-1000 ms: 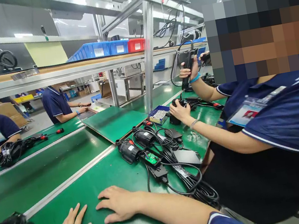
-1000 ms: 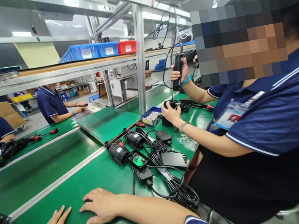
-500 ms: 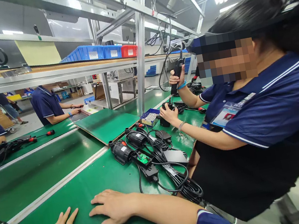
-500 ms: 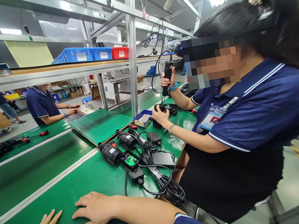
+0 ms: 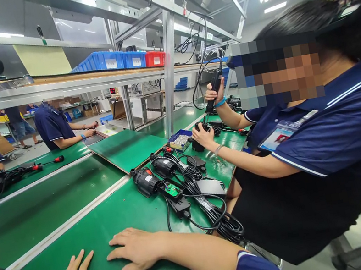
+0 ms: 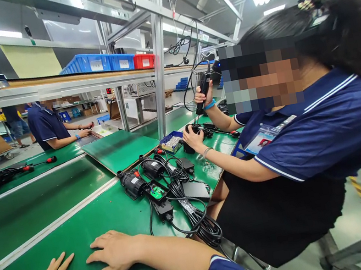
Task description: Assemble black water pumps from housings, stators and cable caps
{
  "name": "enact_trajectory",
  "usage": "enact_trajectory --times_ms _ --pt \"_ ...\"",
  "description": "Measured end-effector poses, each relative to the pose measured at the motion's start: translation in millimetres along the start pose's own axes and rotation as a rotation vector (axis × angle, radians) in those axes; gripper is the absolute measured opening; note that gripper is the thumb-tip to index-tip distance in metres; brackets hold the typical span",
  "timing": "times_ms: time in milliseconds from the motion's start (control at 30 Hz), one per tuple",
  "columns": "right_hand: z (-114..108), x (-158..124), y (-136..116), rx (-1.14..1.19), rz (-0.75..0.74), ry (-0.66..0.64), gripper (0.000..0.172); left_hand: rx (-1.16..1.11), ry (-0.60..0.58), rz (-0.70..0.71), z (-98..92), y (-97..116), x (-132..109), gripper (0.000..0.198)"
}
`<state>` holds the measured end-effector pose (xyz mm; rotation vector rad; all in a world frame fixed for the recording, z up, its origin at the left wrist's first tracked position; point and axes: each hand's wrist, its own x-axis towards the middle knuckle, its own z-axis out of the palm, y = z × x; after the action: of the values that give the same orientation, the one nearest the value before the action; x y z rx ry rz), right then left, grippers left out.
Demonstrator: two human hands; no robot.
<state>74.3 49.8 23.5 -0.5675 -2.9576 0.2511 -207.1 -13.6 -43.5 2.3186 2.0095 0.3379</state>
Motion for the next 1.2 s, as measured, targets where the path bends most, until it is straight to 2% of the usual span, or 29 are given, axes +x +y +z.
enact_trajectory --times_ms 267,567,833,1067,1200 --pt "-1.2 0.8 0.3 0.023 0.007 -0.033 0.06 0.033 -0.071 0.013 4.1 -11.1 -0.3 0.064" --pt "0.3 0.4 1.4 -0.009 0.012 -0.032 0.059 0.009 0.026 0.007 4.2 -4.7 0.1 0.067" --pt "4.0 2.8 5.0 -0.01 -0.017 0.001 0.057 -0.006 0.043 0.016 5.1 -9.8 0.6 0.065" --pt "-1.0 4.1 5.2 -0.026 -0.018 -0.052 0.058 0.002 0.05 0.053 3.9 -15.2 3.2 0.069" --pt "2.1 5.8 6.9 -0.017 -0.014 -0.036 0.059 -0.004 0.048 0.05 9.6 -23.2 3.2 0.067"
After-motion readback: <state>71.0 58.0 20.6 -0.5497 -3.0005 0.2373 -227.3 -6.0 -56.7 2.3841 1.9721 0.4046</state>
